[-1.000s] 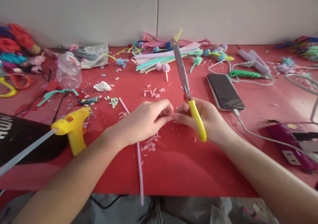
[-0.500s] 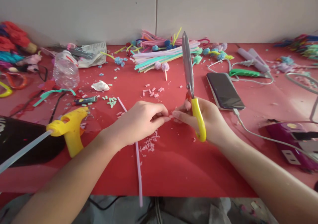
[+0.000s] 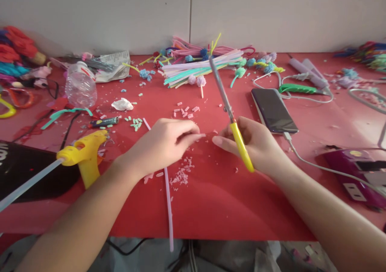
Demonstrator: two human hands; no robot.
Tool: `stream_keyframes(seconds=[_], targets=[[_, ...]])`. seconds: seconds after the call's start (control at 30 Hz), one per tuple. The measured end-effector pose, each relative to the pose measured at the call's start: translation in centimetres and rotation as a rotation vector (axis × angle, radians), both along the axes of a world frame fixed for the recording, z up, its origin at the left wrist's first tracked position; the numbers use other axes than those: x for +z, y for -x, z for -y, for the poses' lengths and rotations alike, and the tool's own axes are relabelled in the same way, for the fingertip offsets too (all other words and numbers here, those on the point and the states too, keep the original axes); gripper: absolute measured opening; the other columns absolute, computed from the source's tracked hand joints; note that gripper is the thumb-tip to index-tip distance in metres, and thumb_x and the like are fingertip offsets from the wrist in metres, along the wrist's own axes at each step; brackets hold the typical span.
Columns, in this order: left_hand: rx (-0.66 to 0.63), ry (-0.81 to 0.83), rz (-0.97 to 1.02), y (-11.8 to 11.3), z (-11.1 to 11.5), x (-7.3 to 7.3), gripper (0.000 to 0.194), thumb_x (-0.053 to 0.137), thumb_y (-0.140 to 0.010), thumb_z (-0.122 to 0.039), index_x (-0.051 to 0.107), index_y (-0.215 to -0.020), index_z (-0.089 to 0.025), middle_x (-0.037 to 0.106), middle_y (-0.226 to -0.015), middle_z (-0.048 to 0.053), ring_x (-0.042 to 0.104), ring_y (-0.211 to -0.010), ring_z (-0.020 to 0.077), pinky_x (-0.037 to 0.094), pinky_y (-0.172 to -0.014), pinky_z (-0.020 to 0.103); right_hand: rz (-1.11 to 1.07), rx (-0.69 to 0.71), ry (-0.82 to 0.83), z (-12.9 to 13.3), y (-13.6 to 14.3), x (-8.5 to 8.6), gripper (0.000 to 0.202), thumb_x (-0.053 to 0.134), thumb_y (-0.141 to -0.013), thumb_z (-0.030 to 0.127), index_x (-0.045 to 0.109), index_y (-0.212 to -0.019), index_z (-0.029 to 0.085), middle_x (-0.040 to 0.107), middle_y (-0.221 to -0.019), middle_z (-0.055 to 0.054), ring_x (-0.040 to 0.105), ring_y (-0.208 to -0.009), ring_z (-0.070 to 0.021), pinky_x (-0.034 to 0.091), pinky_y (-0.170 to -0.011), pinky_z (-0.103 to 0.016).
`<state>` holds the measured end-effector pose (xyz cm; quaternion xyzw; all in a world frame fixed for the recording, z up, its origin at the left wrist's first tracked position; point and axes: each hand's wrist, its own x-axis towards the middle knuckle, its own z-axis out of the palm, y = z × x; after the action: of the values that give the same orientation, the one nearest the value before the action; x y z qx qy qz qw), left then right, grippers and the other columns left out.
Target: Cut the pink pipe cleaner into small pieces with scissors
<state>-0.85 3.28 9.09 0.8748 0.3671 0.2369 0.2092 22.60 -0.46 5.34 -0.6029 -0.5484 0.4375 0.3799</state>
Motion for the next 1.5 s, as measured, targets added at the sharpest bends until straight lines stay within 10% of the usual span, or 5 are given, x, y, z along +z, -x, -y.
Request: stream_keyframes(seconds=[0.23, 1.5], targets=[[0.232, -0.183, -0.142, 3.4, -1.0, 1.3, 0.017, 0.063, -0.099, -0.031, 0.076, -0.089, -0.025, 0.074, -0.077, -0.003, 0.063, -0.067, 0.0121, 0.047, -0.072, 0.025, 0.469, 0.07, -0.064, -0.2, -2.6, -0.2, 0.074, 0.079, -0.061, 0.086, 0.037, -0.063, 0.025, 0.029, -0.063, 0.005, 0.028, -0.06, -0.0124, 0.027, -0.051, -0.028], [0.183, -0.28, -0.05, 3.1, -1.0, 0.6, 0.008, 0.068, -0.095, -0.019, 0.068, -0.087, -0.019, 0.069, -0.072, -0.005, 0.056, -0.061, 0.0082, 0.042, -0.064, 0.023, 0.513, 0.073, -0.077, 0.1, -2.3, -0.9, 0.078, 0.075, -0.056, 0.092, 0.035, -0.062, 0.025, 0.029, -0.061, 0.005, 0.025, -0.06, -0.0124, 0.025, -0.049, -0.028]])
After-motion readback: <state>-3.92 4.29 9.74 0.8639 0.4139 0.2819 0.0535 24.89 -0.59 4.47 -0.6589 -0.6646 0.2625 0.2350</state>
